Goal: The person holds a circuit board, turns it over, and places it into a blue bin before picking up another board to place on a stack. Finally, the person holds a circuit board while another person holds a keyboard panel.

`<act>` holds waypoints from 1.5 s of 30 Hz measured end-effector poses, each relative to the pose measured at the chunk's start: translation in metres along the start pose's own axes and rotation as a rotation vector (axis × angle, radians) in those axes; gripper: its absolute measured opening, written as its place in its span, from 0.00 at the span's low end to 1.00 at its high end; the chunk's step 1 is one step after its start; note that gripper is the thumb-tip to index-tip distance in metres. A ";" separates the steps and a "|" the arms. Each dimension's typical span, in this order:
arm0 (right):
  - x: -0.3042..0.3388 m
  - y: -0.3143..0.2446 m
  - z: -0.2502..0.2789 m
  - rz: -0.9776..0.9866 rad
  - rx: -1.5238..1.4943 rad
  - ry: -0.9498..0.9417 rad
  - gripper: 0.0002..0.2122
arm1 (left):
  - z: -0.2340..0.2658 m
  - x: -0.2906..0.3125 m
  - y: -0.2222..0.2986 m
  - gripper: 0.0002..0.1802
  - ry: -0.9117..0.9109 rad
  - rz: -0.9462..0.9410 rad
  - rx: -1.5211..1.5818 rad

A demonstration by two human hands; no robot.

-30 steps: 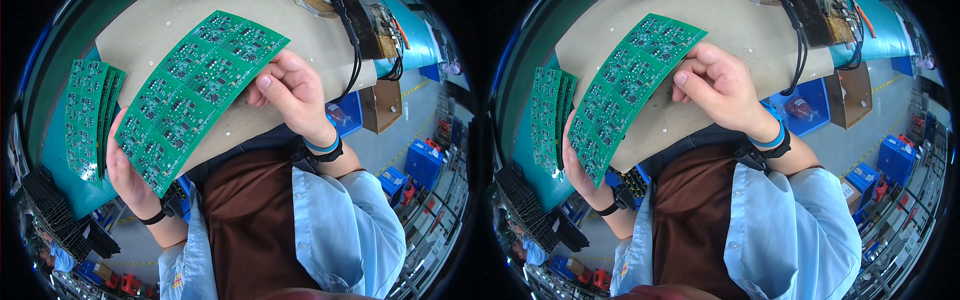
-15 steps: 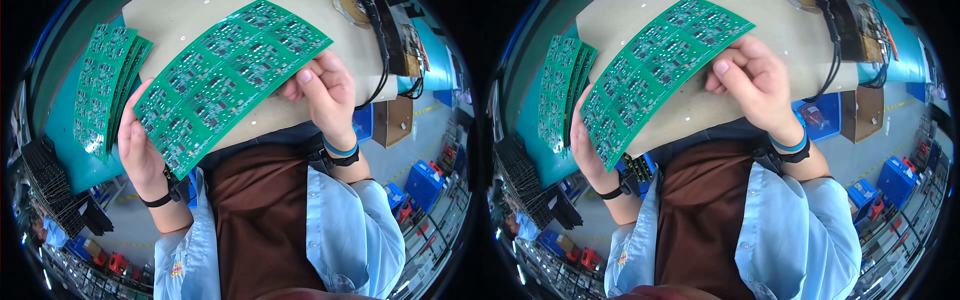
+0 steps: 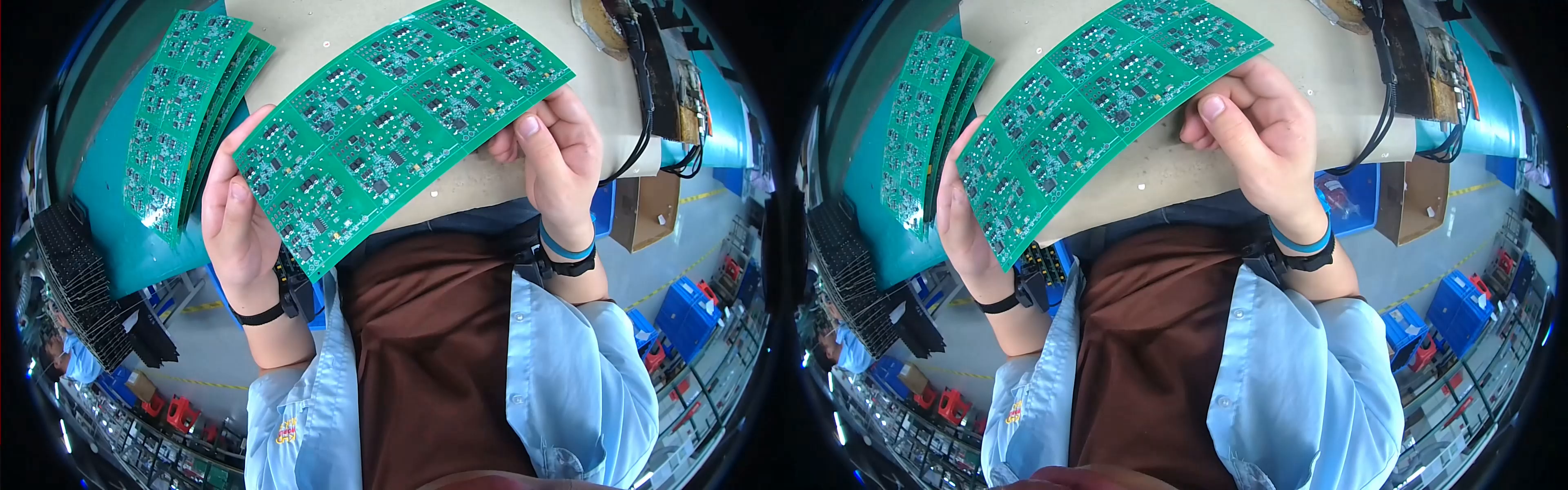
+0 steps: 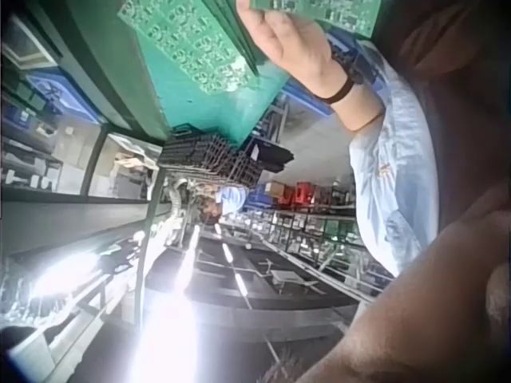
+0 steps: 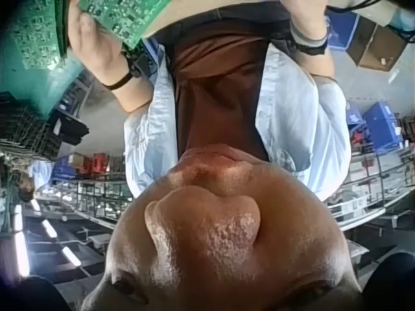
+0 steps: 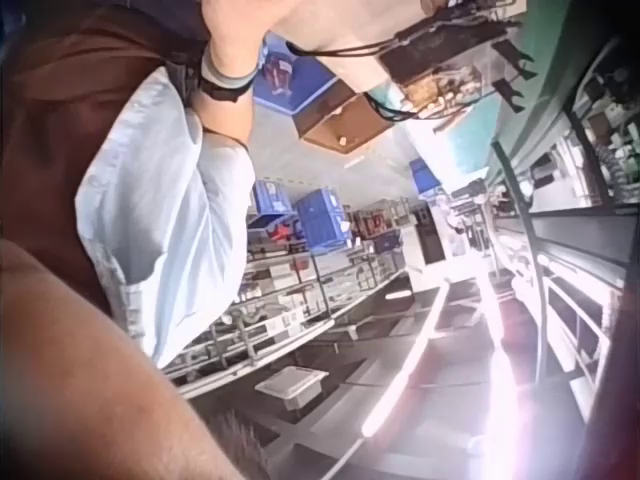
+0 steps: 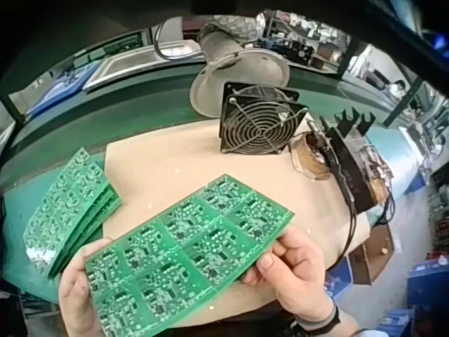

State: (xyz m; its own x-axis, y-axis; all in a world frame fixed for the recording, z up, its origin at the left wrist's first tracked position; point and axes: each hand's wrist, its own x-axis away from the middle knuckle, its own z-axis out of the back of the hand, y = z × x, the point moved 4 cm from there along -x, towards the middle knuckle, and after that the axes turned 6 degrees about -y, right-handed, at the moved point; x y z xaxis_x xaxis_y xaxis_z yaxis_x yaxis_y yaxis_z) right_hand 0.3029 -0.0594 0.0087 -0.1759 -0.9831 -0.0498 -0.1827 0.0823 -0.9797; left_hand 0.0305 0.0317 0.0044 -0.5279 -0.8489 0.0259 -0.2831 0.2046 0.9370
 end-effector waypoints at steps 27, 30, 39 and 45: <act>0.014 0.005 0.020 0.034 -0.013 0.080 0.14 | -0.011 -0.014 -0.006 0.28 -0.221 0.019 0.238; -0.002 0.007 -0.008 0.067 -0.046 0.011 0.13 | 0.005 -0.004 0.015 0.25 -0.206 0.008 0.265; 0.015 0.011 0.016 0.117 -0.027 0.074 0.14 | -0.003 0.002 -0.010 0.24 -0.291 0.026 0.367; 0.006 0.005 0.013 0.166 -0.026 -0.056 0.16 | -0.009 0.004 0.011 0.23 -0.259 -0.004 0.291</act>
State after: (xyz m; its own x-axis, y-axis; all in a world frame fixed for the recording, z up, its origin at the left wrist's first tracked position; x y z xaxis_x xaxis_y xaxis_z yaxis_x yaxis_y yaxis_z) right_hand 0.3140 -0.0668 0.0007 -0.1516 -0.9633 -0.2217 -0.1811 0.2476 -0.9518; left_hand 0.0324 0.0263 0.0181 -0.7001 -0.7068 -0.1014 -0.4814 0.3623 0.7981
